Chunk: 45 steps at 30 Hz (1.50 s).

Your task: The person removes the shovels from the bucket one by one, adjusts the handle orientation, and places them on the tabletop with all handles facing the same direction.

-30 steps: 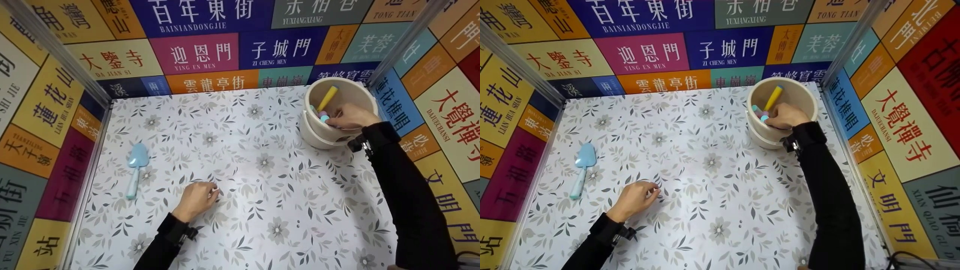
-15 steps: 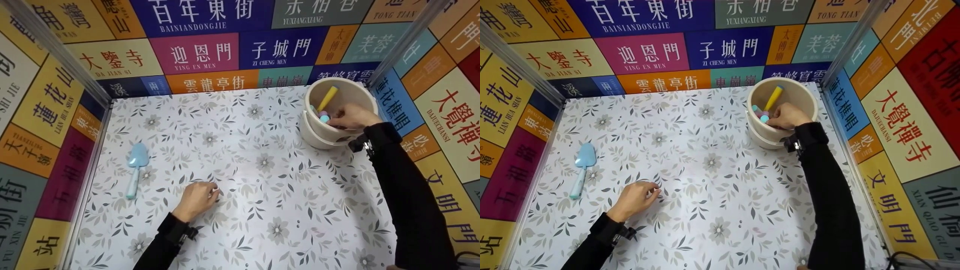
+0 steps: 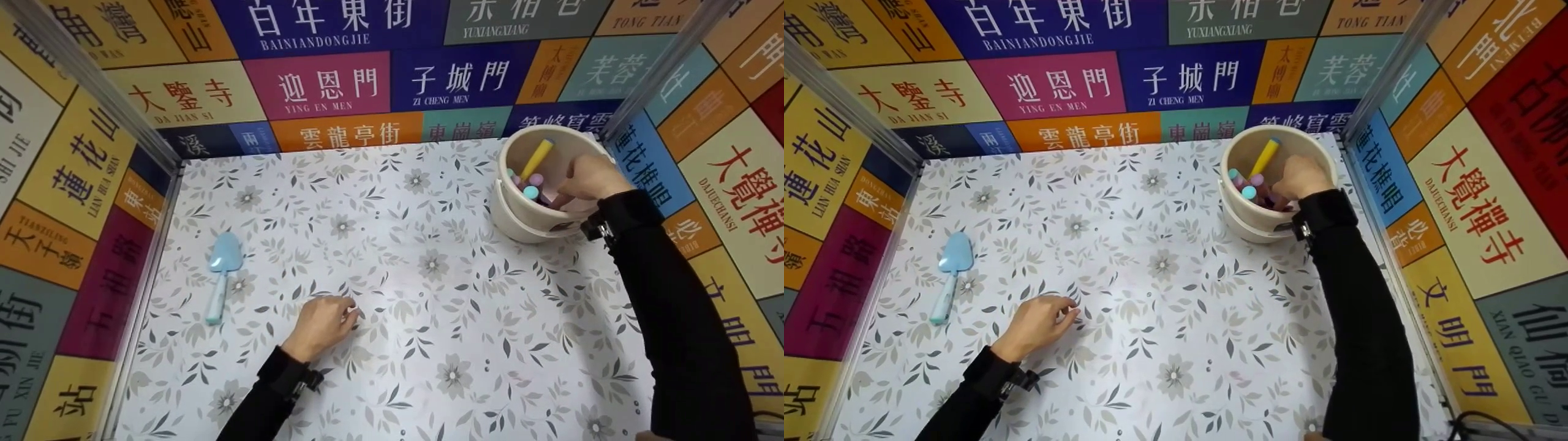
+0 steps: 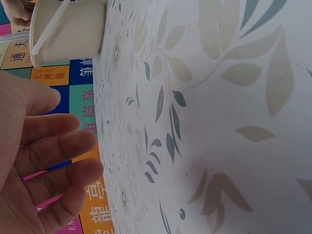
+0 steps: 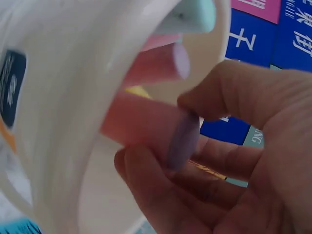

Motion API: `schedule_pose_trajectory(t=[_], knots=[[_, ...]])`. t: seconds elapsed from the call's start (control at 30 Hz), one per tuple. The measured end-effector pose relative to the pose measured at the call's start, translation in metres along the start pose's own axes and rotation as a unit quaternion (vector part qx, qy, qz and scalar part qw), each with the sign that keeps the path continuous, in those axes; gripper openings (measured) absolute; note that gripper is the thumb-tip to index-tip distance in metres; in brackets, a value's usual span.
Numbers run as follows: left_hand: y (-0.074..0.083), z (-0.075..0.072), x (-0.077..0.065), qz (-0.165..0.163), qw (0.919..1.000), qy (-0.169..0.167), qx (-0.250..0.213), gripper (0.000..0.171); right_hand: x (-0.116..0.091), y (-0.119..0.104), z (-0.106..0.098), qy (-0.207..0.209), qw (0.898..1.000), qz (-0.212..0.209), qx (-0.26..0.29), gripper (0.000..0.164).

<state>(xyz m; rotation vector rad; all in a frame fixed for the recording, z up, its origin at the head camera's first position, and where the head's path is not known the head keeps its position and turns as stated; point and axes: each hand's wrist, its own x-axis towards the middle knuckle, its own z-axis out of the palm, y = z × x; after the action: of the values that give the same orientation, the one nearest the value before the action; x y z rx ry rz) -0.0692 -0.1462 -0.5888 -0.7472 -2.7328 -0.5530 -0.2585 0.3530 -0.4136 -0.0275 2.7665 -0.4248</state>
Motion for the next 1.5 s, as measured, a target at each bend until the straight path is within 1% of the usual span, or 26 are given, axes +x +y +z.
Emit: schedule_pose_trajectory(t=[0.07, 0.13, 0.2, 0.27, 0.37, 0.47, 0.53, 0.67, 0.8, 0.9, 1.1, 1.2, 1.3, 1.5], knots=[[0.0, 0.0, 0.0, -0.001, 1.0, -0.001, 0.0, 0.007, 0.0, 0.0, 0.001, 0.016, 1.0, 0.01, -0.008, 0.032], [0.0, 0.0, 0.001, -0.002, 1.0, -0.003, -0.002, 0.007, -0.001, 0.001, 0.002, 0.025, 0.999, 0.012, -0.023, 0.039], [0.001, -0.001, 0.001, -0.003, 1.0, -0.007, -0.005, 0.007, -0.001, 0.002, 0.003, 0.022, 0.999, 0.015, -0.032, 0.05], [0.001, -0.001, 0.001, -0.005, 0.9999, -0.012, -0.008, 0.007, -0.001, 0.004, 0.005, 0.007, 0.999, 0.014, -0.041, 0.056], [0.001, -0.001, 0.0, -0.009, 0.9998, -0.017, -0.01, 0.008, 0.001, 0.005, 0.007, -0.011, 0.997, 0.001, -0.072, 0.055], [0.001, -0.001, 0.0, -0.012, 0.9996, -0.021, -0.013, 0.008, 0.003, 0.005, 0.009, -0.017, 0.994, -0.005, -0.108, 0.049], [0.002, -0.001, 0.0, -0.012, 0.9996, -0.021, -0.014, 0.008, 0.004, 0.005, 0.01, -0.018, 0.991, -0.003, -0.131, 0.043], [0.002, 0.0, 0.0, -0.009, 0.9997, -0.018, -0.013, 0.007, 0.005, 0.006, 0.014, -0.012, 0.988, 0.004, -0.155, 0.03], [0.001, 0.001, 0.0, 0.0, 0.9999, -0.008, -0.007, 0.008, 0.005, 0.007, 0.018, 0.0, 0.988, 0.001, -0.155, 0.019], [0.001, 0.002, -0.001, 0.006, 1.0, -0.001, -0.004, 0.009, 0.004, 0.007, 0.019, 0.004, 0.989, -0.004, -0.151, 0.014], [0.0, 0.002, 0.0, 0.009, 1.0, 0.0, 0.003, 0.007, 0.003, 0.01, 0.017, -0.004, 0.991, -0.013, -0.133, 0.023], [0.0, 0.001, 0.001, 0.007, 1.0, -0.002, 0.006, 0.007, 0.003, 0.01, 0.015, -0.01, 0.991, -0.025, -0.131, 0.025], [-0.001, -0.001, 0.003, 0.004, 1.0, -0.003, 0.009, 0.007, 0.001, 0.008, 0.01, -0.019, 0.99, -0.031, -0.135, 0.027], [-0.003, -0.006, 0.007, 0.002, 1.0, -0.001, 0.009, 0.007, -0.009, 0.005, -0.003, -0.03, 0.99, -0.025, -0.138, 0.032]])
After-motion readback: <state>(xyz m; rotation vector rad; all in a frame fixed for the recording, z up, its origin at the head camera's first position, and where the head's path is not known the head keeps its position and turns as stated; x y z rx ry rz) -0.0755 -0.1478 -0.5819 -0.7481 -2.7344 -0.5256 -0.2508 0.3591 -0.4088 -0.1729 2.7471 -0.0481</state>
